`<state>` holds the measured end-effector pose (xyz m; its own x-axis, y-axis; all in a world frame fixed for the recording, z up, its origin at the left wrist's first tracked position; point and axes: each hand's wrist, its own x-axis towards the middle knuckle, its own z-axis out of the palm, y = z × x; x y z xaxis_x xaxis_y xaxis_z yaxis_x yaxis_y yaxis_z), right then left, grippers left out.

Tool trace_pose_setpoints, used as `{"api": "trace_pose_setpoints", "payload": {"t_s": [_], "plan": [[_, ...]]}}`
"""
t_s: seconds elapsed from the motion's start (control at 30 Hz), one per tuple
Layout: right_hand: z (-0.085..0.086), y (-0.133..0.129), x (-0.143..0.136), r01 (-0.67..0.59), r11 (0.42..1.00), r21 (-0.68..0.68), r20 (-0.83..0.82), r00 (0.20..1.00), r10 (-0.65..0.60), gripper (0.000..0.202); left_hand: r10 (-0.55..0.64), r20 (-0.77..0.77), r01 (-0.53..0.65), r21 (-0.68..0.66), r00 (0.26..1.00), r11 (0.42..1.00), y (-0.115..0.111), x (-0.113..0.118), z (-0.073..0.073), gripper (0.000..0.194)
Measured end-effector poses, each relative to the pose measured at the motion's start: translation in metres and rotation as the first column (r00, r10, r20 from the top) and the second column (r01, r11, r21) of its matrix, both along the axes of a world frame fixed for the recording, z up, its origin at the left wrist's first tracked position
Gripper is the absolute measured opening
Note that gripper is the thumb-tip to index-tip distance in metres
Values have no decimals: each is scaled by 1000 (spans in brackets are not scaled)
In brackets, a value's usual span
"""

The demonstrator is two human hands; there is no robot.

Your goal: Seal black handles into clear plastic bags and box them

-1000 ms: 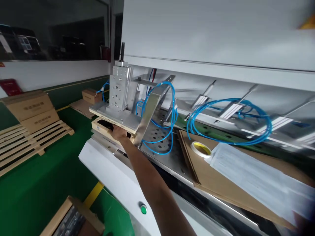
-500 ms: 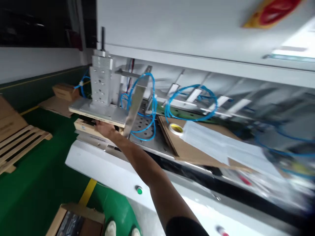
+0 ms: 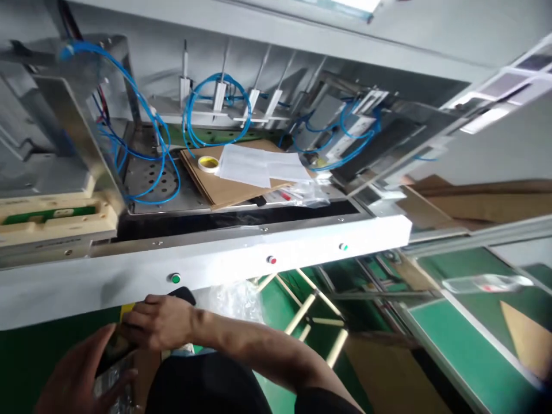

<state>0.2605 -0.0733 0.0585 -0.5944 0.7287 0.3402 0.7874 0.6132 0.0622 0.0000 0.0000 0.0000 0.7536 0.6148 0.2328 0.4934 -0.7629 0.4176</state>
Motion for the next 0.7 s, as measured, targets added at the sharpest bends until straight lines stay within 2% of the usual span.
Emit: {"api": "trace_pose_setpoints", "payload": {"t_s": [0.1,0.17,0.2,0.27,0.33,0.37,0.43,0.5,0.57,0.7], "plan": [[6,-46,26,147,989,-17,-36,988,-147,28,-176,23,175,39,984,984,-4,39,-7,61],[4,-79,39,293,956,-9,-147,945,-292,32,-228,47,226,41,973,973,-6,66,-3,49],[0,-95,45,389,921,-3,-223,898,-379,37,-224,55,222,38,973,974,-7,78,0,48],[-11,-124,61,602,798,-12,-361,742,-565,36,-143,56,142,13,988,990,-7,103,12,50],[-27,-144,83,767,640,-54,-410,567,-714,24,-45,47,47,-34,998,998,-5,126,25,53],[-35,-150,96,814,576,-73,-400,506,-765,23,-9,34,11,-64,999,998,-4,137,31,53],[-51,-155,121,860,503,-90,-345,447,-826,29,1,6,0,-108,1000,994,0,161,43,52],[-64,-154,141,877,474,-86,-290,433,-854,37,-63,-9,61,-120,998,991,4,185,50,50],[-76,-154,152,877,472,-87,-261,437,-861,41,-156,3,156,-113,988,981,5,208,53,48],[-94,-158,155,870,486,-86,-284,446,-849,40,-308,39,311,-79,950,947,5,245,50,42]]}}
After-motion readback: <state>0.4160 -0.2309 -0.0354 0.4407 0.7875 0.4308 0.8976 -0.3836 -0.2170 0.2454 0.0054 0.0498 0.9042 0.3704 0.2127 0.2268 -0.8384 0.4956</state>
